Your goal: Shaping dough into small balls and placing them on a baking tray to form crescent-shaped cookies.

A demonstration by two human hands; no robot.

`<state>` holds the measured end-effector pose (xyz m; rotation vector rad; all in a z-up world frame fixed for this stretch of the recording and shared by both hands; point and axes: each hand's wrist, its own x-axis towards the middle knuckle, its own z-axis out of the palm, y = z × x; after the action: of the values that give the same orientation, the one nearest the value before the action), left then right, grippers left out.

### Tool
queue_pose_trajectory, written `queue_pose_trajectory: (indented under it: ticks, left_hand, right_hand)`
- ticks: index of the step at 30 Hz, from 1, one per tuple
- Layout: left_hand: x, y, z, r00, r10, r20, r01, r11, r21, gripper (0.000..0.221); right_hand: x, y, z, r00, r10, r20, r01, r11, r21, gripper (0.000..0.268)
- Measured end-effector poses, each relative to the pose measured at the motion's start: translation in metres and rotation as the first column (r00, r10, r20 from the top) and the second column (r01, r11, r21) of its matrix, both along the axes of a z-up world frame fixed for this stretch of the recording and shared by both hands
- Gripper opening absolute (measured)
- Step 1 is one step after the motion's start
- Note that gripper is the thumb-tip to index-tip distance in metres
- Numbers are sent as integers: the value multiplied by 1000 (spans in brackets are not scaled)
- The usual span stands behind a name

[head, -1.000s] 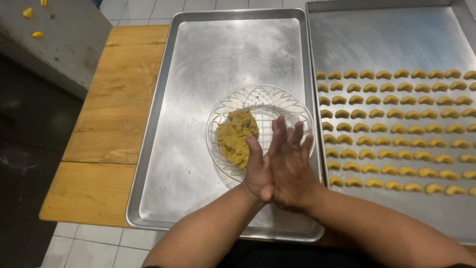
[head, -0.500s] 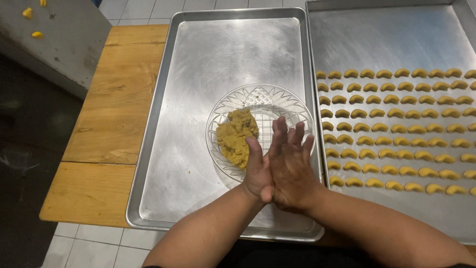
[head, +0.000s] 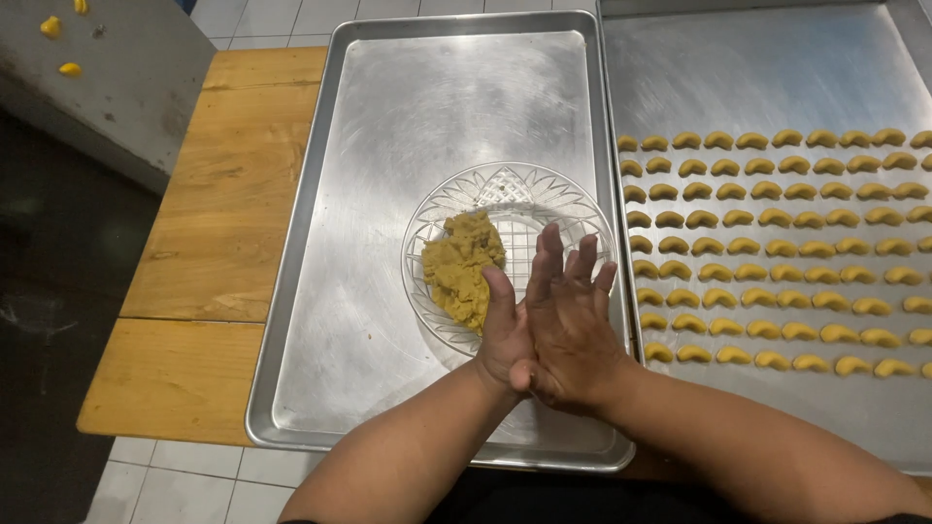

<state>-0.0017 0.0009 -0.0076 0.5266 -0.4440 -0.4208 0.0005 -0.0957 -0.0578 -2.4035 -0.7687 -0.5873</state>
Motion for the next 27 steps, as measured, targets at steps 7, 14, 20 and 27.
queue_pose_trajectory:
  ticks: [7,14,20,27]
  left_hand:
    - [-6,1,-13,990,-45,-137,54,997,61,107]
    - [0,1,14,997,-49,-58,52,997,49,112]
    - [3,1,13,998,-69,-10,69,998,14,110]
    - [16,6,-50,928,-222,-298,176,969,-172,121]
  right_hand:
    - [26,-25,15,974,-215,-77,217,976,19,113]
    - [-4,2,3,997,-65,-27,64,996,-59,124]
    - [13,-10,8,964,-227,-137,216,972,-95,117]
    - [14,-28,47,930,-83,-359,129,986,108,109]
